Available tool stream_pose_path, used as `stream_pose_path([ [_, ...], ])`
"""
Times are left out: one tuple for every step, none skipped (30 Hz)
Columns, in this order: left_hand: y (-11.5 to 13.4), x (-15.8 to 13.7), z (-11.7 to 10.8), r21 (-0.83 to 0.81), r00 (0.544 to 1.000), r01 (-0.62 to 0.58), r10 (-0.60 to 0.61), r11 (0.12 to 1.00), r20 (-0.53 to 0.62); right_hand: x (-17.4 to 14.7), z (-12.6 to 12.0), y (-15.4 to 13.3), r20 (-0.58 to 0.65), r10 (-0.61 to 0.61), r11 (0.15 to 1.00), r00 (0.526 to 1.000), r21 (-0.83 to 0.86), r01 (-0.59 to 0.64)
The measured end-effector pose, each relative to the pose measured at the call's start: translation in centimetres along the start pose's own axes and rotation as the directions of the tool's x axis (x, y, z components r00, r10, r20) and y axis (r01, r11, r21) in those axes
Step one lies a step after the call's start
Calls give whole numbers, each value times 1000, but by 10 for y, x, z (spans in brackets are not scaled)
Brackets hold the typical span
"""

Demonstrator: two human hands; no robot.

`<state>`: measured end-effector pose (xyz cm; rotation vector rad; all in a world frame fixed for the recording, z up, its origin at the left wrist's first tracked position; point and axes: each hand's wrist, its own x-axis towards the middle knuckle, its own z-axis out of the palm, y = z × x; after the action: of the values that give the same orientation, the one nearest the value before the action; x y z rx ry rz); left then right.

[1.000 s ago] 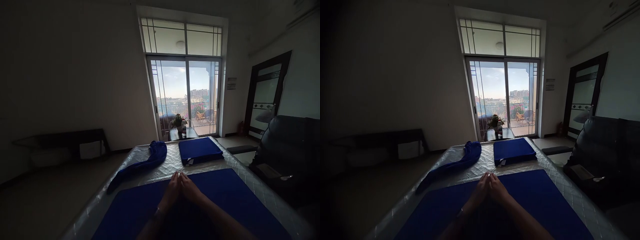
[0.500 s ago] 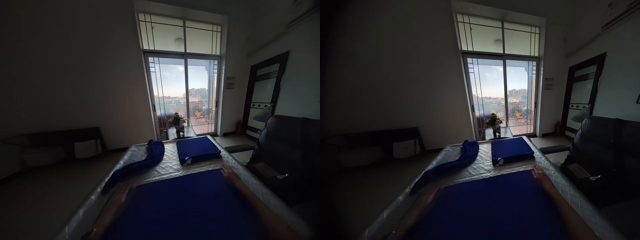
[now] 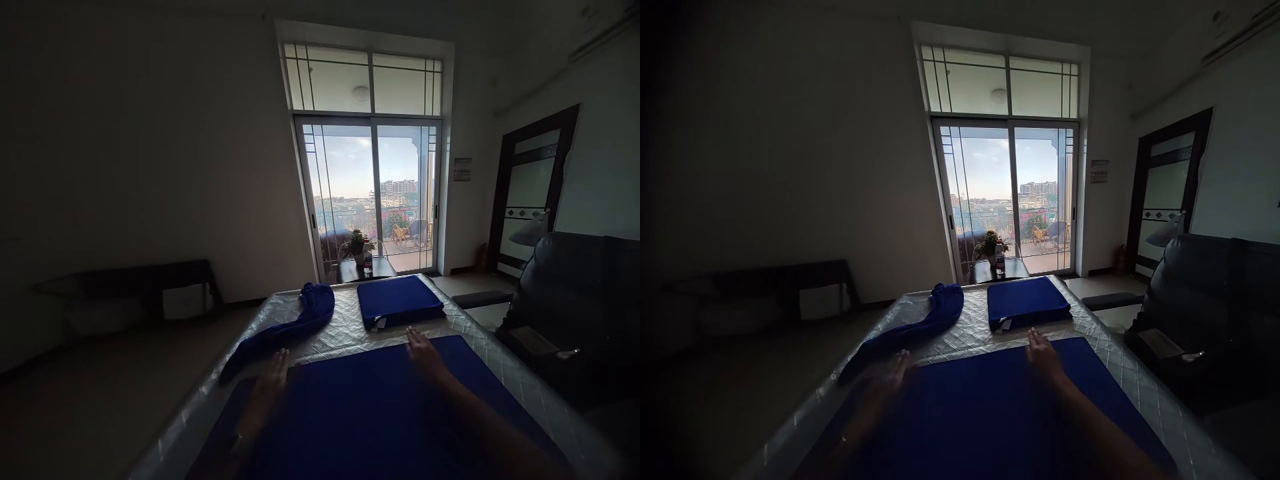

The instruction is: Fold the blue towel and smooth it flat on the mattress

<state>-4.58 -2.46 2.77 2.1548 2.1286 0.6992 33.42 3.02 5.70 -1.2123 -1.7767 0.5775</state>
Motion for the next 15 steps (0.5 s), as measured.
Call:
stream_pose_path([
  [24, 0, 10, -65, 997, -67, 70, 996, 39, -5, 13, -3, 37, -19, 1000, 999, -7, 20],
  [48, 0, 22, -97, 990, -116, 123, 988, 63, -11, 28, -7, 85, -43, 999, 995, -14, 45],
  [72, -1, 36, -129, 982, -158, 170, 979, 86, -17, 44, -10, 140, -66, 997, 988, -20, 69],
  [92, -2, 50, -160, 973, -191, 208, 968, 101, -25, 60, -13, 221, -102, 993, 970, -36, 112],
  [109, -4, 64, -190, 964, -218, 242, 957, 113, -32, 74, -16, 286, -113, 990, 951, -51, 133],
  [122, -6, 75, -224, 962, -216, 247, 950, 119, -38, 84, -17, 338, -113, 987, 934, -69, 144],
  [131, -8, 84, -247, 959, -216, 253, 945, 126, -44, 91, -17, 371, -108, 985, 922, -87, 150],
  [136, -10, 90, -265, 957, -216, 258, 940, 133, -48, 95, -17, 381, -101, 984, 919, -100, 150],
  [138, -12, 93, -278, 955, -218, 263, 936, 139, -51, 96, -17, 380, -101, 983, 919, -106, 152],
  [138, -14, 94, -286, 951, -226, 275, 931, 144, -53, 95, -16, 374, -106, 982, 921, -106, 156],
  [137, -15, 92, -293, 945, -242, 294, 925, 146, -54, 93, -17, 372, -112, 982, 921, -100, 160],
  [135, -17, 90, -300, 941, -248, 303, 921, 151, -54, 90, -17, 374, -116, 983, 920, -91, 161],
  [133, -18, 87, -303, 941, -240, 297, 922, 161, -54, 87, -17, 378, -113, 984, 919, -84, 156],
  [130, -19, 84, -298, 945, -217, 277, 929, 174, -53, 84, -17, 379, -100, 987, 920, -83, 141],
  [126, -21, 81, -284, 950, -189, 248, 940, 190, -53, 81, -17, 373, -81, 989, 924, -86, 121],
])
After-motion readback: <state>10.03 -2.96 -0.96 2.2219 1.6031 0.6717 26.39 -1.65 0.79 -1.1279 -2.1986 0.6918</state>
